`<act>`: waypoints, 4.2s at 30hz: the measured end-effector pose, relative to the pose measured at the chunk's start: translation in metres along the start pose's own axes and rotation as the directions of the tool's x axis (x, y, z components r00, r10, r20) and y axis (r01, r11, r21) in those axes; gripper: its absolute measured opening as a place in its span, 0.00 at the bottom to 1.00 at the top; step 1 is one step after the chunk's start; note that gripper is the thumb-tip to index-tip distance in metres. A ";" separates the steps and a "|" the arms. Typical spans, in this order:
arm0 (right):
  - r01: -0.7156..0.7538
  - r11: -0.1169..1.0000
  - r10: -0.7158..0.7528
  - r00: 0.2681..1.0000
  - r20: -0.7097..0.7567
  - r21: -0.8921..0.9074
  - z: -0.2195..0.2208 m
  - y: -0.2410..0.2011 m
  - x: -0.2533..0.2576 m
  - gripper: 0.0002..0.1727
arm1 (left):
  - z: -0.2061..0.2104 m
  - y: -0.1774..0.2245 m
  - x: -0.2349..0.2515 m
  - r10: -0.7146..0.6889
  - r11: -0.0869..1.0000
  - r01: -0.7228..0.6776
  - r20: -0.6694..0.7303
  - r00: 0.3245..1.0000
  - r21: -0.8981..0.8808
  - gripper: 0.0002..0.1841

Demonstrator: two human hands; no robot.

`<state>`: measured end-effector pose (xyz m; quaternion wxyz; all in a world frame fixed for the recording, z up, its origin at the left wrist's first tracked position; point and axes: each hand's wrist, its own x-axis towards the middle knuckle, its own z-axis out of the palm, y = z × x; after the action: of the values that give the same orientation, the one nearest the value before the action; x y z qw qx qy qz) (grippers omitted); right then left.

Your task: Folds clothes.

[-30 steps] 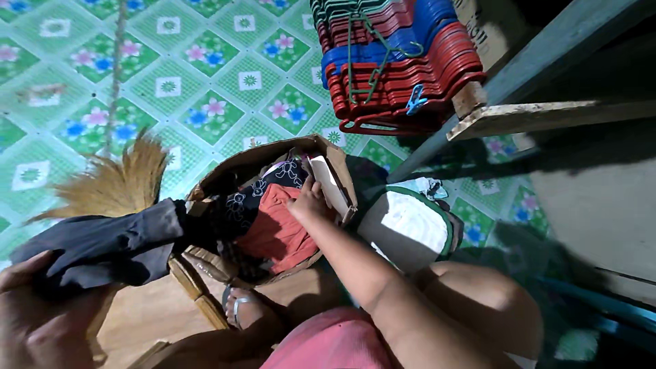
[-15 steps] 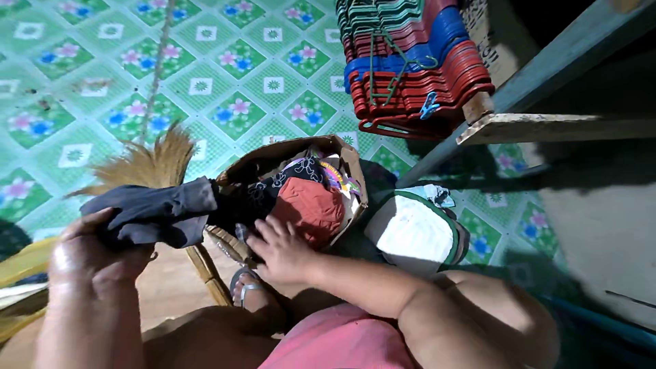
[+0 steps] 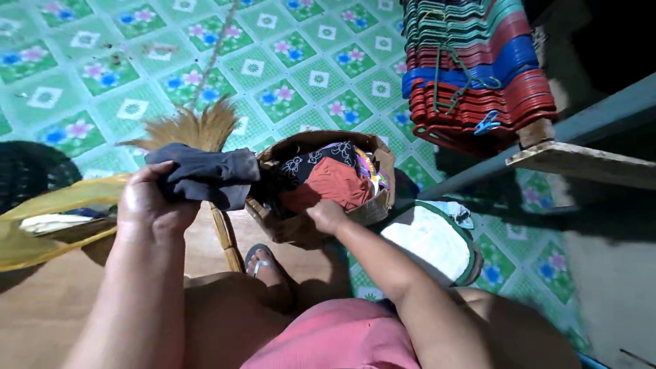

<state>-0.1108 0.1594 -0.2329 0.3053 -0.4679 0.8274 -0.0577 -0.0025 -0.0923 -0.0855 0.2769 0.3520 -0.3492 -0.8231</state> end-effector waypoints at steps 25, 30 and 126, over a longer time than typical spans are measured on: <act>-0.144 0.990 0.143 0.986 -0.085 -0.005 0.049 -0.109 -0.004 0.42 | -0.027 0.021 0.003 0.333 0.916 -0.294 -0.105 0.937 0.275 0.15; -0.137 0.990 0.136 0.990 -0.027 -0.027 0.054 -0.105 -0.005 0.39 | -0.019 0.016 -0.003 0.476 0.771 -0.431 0.026 0.879 0.469 0.15; 0.180 0.064 0.988 0.128 -0.088 0.982 0.066 0.254 -0.452 0.27 | -0.011 -0.272 -0.113 -0.766 -0.275 -0.720 0.307 0.564 0.637 0.68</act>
<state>-0.0916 0.6785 -0.1787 0.0023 0.2940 0.7336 -0.6127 0.0161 0.1471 -0.2569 -0.3627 -0.0177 -0.9083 -0.2078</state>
